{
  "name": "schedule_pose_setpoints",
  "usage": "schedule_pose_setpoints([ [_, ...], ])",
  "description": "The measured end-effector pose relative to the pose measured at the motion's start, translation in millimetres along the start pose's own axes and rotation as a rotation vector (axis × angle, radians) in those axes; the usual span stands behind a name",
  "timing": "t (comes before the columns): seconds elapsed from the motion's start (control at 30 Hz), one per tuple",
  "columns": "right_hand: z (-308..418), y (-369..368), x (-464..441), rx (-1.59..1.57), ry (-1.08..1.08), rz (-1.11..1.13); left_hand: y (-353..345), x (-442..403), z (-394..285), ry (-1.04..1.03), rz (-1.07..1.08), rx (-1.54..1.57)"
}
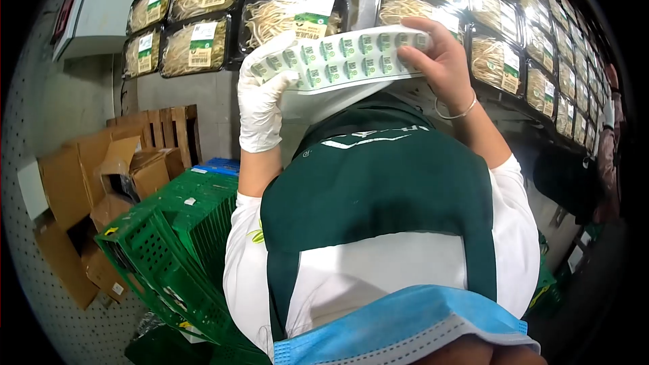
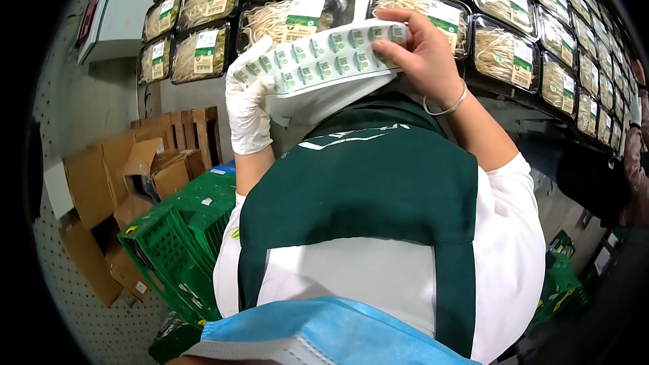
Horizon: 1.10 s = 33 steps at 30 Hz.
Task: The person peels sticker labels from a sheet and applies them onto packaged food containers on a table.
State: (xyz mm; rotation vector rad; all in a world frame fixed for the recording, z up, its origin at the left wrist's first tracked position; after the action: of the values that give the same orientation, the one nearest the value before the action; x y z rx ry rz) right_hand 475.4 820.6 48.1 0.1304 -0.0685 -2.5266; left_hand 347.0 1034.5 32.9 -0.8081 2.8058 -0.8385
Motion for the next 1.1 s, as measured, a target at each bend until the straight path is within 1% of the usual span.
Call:
schedule_pose_setpoints([
  [0.03,2,-1,2,0.023,-0.031,-0.018,-7,1,-3,-0.076,0.004,0.068],
  [0.07,4,-1,4,0.048,-0.061,-0.038,-3,2,-2,-0.081,0.002,0.074],
  [0.1,3,2,5,0.055,-0.058,-0.034,5,4,-1,-0.063,0.007,0.010],
  [0.13,2,5,6,0.138,-0.055,-0.024,13,6,1,-0.046,0.009,-0.054],
  [0.17,0,6,6,0.219,-0.051,-0.011,16,7,2,-0.113,0.047,0.011],
  [0.2,-1,4,5,0.222,-0.049,0.002,20,11,1,-0.119,0.036,0.014],
  [0.27,-4,-1,3,0.080,-0.091,0.059,24,19,-5,-0.125,0.009,0.070],
  [0.3,-3,0,1,0.120,-0.140,0.102,27,23,-8,-0.074,-0.110,-0.007],
  [0.33,-3,-1,-1,0.119,-0.136,0.117,31,24,-8,-0.083,-0.121,-0.007],
  [0.4,-6,0,-6,0.057,-0.241,0.201,37,23,-8,-0.035,-0.152,0.023],
  [0.43,-9,3,-13,0.074,-0.274,0.313,36,21,-8,-0.040,-0.165,0.043],
  [0.47,-5,2,-17,0.076,-0.272,0.316,37,21,-9,-0.044,-0.166,0.045],
  [0.53,14,-2,-29,0.844,0.242,0.281,39,22,-10,0.044,-0.154,-0.068],
  [0.57,25,-10,-31,0.848,0.563,0.229,34,22,-10,0.043,-0.176,-0.077],
  [0.6,29,-16,-33,0.845,0.560,0.233,32,23,-9,0.046,-0.180,-0.078],
  [0.67,35,-27,-34,1.025,0.749,0.392,26,20,-7,0.070,-0.153,-0.095],
  [0.73,33,-28,-35,1.132,0.651,0.493,23,16,-5,0.077,-0.141,-0.090],
  [0.8,29,-25,-38,1.158,0.550,0.613,23,10,-2,0.089,-0.138,-0.092],
  [0.87,27,-19,-41,1.140,0.532,0.605,21,4,2,0.096,-0.137,-0.078],
  [0.93,28,-12,-46,1.031,0.493,0.638,17,-2,7,0.144,-0.141,-0.037],
  [1.0,23,-7,-52,1.004,0.508,0.597,18,-11,16,0.186,-0.166,-0.024],
  [1.07,15,0,-64,0.832,0.564,0.450,18,-19,22,0.221,-0.200,-0.013],
  [1.1,13,8,-78,0.815,0.465,0.368,17,-23,23,0.187,-0.226,-0.027],
])
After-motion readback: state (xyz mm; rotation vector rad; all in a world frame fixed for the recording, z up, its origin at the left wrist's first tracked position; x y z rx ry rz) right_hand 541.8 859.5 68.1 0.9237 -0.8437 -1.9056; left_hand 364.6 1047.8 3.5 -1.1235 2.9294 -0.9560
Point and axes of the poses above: each hand's wrist, its own x-axis away from the middle knuckle, its own y-axis out of the back of the hand, z = x × y, the point moved 1 cm from there along -x, towards the middle knuckle, and after that the axes turned 3 degrees about x, right-handed, at the moved point
